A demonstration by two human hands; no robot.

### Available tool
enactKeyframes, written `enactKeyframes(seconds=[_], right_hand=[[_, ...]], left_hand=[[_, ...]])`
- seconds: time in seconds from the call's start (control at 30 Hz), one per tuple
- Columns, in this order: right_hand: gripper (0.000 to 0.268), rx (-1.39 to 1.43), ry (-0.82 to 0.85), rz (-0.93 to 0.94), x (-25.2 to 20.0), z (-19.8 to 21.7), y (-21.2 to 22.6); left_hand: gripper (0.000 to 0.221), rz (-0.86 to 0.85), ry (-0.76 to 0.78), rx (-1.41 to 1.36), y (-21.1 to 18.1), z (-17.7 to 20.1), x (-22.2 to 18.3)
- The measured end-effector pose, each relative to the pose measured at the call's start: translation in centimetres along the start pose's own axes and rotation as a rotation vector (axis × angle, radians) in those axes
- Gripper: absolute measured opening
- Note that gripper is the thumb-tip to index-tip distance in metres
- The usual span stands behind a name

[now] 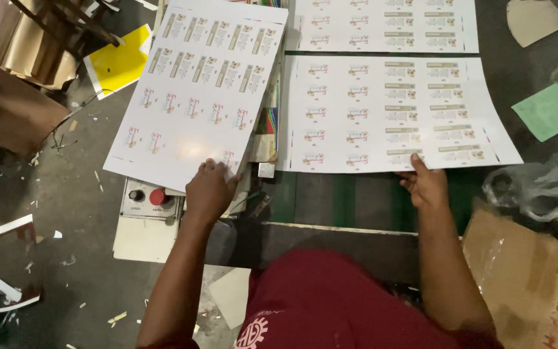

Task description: Flipping through a stack of printed sheets on a machine in a print shop to check alignment or quality.

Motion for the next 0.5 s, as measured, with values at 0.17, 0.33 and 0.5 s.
enactKeyframes(seconds=[0.17, 0.33, 0.5], right_hand=[[0.032, -0.001, -0.074, -0.032, 4.3, -1.6, 1.5], [0.029, 0.085, -0.018, -0.176, 5.1, 0.0, 0.5], [0.036, -0.058, 0.081, -0.156, 1.1, -3.3, -0.7]], left_hand=[[0.021, -0.012, 0.088, 0.064, 0.1, -0.4, 0.1], [0.020, -0.065, -0.298, -0.129, -0.2, 1.8, -1.6], [0.030, -0.309, -0.391, -0.203, -3.5, 2.1, -4.0]])
Point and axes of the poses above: each hand's wrist, its own x-axis towards the middle knuckle, its own z-axis out of the back of the hand, y = z × x, the point moved 3 cm from there along x, towards the middle knuckle, and after that the axes turned 15 degrees about x, right-handed, at the moved point
